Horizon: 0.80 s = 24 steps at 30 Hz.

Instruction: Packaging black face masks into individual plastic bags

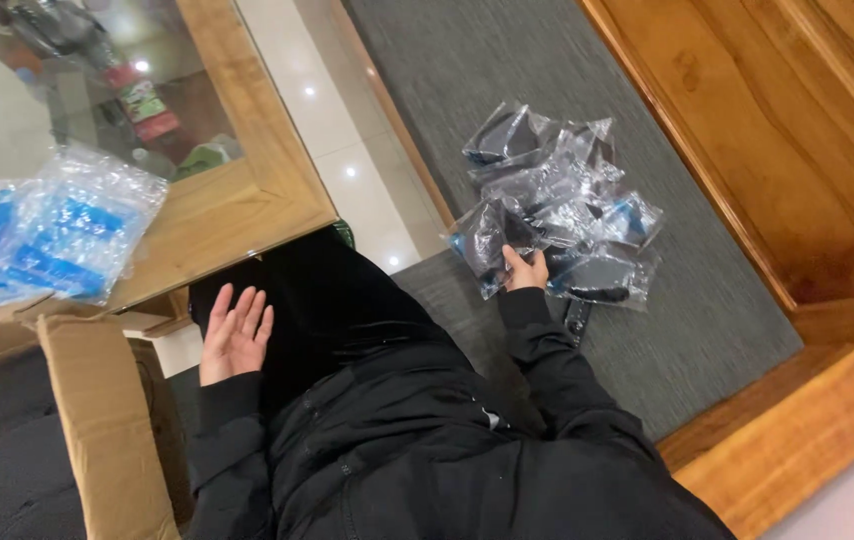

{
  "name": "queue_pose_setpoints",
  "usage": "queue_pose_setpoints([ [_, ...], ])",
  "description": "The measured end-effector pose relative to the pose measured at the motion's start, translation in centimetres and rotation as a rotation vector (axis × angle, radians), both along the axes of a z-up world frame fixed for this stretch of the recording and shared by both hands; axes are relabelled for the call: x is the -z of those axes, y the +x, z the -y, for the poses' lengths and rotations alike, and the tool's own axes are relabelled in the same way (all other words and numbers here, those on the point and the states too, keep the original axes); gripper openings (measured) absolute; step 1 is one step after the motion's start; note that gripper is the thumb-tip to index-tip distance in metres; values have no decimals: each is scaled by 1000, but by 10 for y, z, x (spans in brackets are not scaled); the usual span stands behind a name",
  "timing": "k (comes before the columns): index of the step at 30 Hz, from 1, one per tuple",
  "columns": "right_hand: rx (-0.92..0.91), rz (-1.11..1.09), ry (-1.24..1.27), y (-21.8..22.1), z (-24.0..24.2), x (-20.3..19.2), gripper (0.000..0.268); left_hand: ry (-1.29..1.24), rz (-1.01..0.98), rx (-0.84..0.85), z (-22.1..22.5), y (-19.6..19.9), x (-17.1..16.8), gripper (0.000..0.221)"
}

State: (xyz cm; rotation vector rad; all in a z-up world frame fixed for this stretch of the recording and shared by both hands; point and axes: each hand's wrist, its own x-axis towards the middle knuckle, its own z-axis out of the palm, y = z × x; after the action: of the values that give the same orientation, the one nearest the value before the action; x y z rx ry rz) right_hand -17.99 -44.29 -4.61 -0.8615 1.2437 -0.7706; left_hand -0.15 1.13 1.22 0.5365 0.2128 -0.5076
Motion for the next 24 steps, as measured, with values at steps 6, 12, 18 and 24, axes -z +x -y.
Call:
queue_pose_setpoints([
  [6,52,-252,-35,-76,63,95,60,11,9,3,-4,3,8,52],
  [12,225,-416,-113,-181,165,182,90,-8,16,-14,1,2,4,50],
  [18,104,-641,-238,-143,78,54,63,50,45,-12,4,7,19,50],
  [24,22,-762,-332,-143,86,83,67,43,17,-34,5,0,1,55],
])
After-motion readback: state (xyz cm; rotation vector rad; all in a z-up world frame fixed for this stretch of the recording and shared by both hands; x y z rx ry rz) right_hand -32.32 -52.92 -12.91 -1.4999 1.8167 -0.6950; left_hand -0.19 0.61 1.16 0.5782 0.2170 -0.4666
